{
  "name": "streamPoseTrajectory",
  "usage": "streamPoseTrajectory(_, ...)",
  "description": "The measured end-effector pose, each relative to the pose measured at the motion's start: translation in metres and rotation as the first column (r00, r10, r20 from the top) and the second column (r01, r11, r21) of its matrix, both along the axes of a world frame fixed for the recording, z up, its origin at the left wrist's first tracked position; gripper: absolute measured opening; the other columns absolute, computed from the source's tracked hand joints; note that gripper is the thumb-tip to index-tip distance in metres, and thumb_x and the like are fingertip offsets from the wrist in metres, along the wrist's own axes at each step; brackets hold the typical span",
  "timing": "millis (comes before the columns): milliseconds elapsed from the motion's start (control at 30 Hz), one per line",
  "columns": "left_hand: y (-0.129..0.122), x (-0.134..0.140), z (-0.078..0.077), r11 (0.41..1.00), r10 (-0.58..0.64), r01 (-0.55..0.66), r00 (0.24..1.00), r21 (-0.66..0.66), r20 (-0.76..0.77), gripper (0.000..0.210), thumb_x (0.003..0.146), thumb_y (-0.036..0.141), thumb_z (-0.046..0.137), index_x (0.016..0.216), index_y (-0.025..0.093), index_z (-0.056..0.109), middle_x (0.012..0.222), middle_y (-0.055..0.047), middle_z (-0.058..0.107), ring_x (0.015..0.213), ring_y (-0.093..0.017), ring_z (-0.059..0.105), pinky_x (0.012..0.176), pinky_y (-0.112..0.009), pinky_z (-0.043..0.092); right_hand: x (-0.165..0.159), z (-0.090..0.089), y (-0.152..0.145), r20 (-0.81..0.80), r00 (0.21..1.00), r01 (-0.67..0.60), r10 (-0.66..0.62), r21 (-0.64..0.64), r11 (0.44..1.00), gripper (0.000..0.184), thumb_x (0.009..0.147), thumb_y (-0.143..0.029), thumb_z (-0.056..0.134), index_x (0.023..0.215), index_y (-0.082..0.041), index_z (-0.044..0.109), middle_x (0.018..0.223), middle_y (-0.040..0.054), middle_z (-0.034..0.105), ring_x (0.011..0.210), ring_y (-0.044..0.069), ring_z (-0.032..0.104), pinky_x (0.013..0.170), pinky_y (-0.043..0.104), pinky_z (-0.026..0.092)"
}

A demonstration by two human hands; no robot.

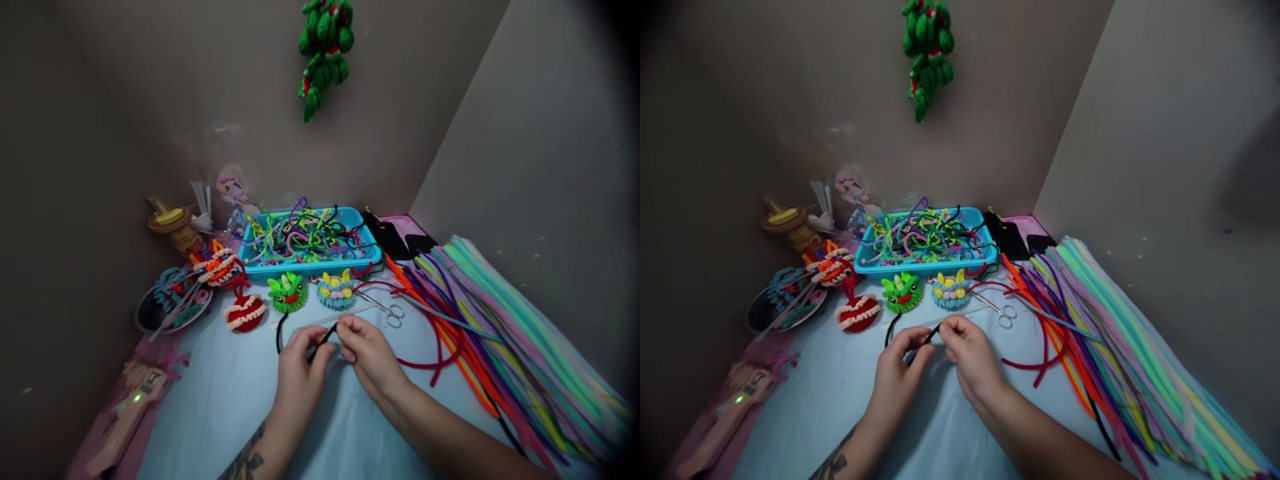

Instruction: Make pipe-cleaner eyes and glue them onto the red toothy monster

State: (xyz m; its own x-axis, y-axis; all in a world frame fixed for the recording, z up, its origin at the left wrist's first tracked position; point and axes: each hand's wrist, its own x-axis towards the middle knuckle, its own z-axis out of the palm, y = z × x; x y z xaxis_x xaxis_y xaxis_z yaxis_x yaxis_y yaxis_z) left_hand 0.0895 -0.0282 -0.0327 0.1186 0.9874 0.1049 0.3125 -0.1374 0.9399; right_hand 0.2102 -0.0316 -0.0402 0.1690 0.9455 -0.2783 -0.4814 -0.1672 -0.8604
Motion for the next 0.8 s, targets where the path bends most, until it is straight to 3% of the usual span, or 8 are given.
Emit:
streamPoseTrajectory(167,0.009,-0.012,0.005,0.999,0.014,-0.012,0.998,0.034,-0.065,0.012,0.077,0.026,0.06,0.07,0.018,0.067,0.07,-0.003,0.065,0.067,-0.016,0.058,0.064,-0.026,0.044,0.029,0.004,0.006,0.408,0.907,-0.142,0.11,0.05,0.989,0.029,0.073,-0.041,0.064,0.092,-0.019,0.063,0.066,-0.0013,0.054,0.051,0.012,0.042,0.048,0.024,0.034)
streamPoseTrajectory(200,0.011,-0.015,0.007,0.999,0.049,-0.05,0.998,-0.018,-0.045,0.014,0.076,0.028,0.062,0.069,0.017,0.066,0.067,-0.002,0.063,0.063,-0.015,0.056,0.061,-0.025,0.043,0.04,0.005,0.008,0.597,0.802,-0.126,0.03,0.12,0.985,0.026,0.074,-0.036,0.063,0.094,-0.019,0.063,0.075,0.002,0.058,0.061,0.015,0.05,0.056,0.027,0.04)
streamPoseTrajectory(267,0.016,-0.021,0.011,0.984,0.113,-0.109,0.993,-0.139,0.024,0.017,0.073,0.032,0.064,0.069,0.016,0.065,0.062,0.0,0.06,0.056,-0.013,0.052,0.055,-0.023,0.04,0.066,0.008,0.013,0.898,0.411,-0.104,-0.154,0.214,0.971,0.016,0.081,-0.028,0.054,0.087,-0.018,0.065,0.093,0.0091,0.061,0.083,0.022,0.056,0.074,0.035,0.044)
streamPoseTrajectory(367,0.023,-0.032,0.017,0.967,0.174,-0.138,0.972,-0.215,0.158,0.02,0.072,0.035,0.067,0.072,0.015,0.064,0.059,0.003,0.055,0.054,-0.01,0.048,0.053,-0.021,0.038,0.101,0.008,0.02,0.984,-0.172,-0.062,0.037,-0.049,0.997,0.019,0.084,-0.02,0.049,0.084,-0.015,0.067,0.092,0.0145,0.063,0.09,0.029,0.056,0.08,0.041,0.042)
streamPoseTrajectory(433,0.023,-0.042,0.023,0.97,0.21,-0.171,0.947,-0.172,0.241,0.019,0.071,0.035,0.068,0.072,0.016,0.063,0.06,0.003,0.055,0.056,-0.01,0.049,0.055,-0.02,0.039,0.113,0.006,0.022,0.925,-0.333,-0.001,0.185,-0.196,0.981,0.017,0.083,-0.021,0.052,0.086,-0.014,0.067,0.093,0.0166,0.064,0.091,0.031,0.058,0.076,0.039,0.042)
streamPoseTrajectory(567,0.012,-0.067,0.052,0.966,0.232,-0.255,0.921,0.033,0.311,0.018,0.072,0.037,0.068,0.071,0.02,0.061,0.057,0.003,0.054,0.055,-0.012,0.049,0.053,-0.021,0.04,0.119,0.003,0.024,0.885,-0.345,0.001,0.313,-0.333,0.943,0.015,0.084,-0.021,0.052,0.085,-0.015,0.065,0.093,0.015,0.065,0.09,0.029,0.061,0.071,0.034,0.042)
streamPoseTrajectory(700,0.002,-0.088,0.086,0.959,0.225,-0.199,0.967,0.204,-0.117,0.013,0.075,0.032,0.066,0.07,0.02,0.063,0.063,0.001,0.058,0.057,-0.013,0.052,0.053,-0.022,0.04,0.119,0.003,0.025,0.888,-0.298,-0.022,0.351,-0.374,0.927,0.013,0.083,-0.021,0.052,0.081,-0.016,0.064,0.093,0.0129,0.064,0.088,0.026,0.061,0.071,0.033,0.041)
streamPoseTrajectory(800,0.012,-0.085,0.084,0.989,0.059,-0.003,0.927,0.151,-0.37,0.018,0.076,0.036,0.062,0.069,0.02,0.064,0.064,-0.001,0.061,0.057,-0.015,0.053,0.054,-0.024,0.04,0.121,0.001,0.025,0.89,-0.284,-0.034,0.358,-0.382,0.923,0.012,0.081,-0.024,0.055,0.083,-0.015,0.064,0.097,0.0136,0.063,0.092,0.026,0.06,0.075,0.033,0.042)
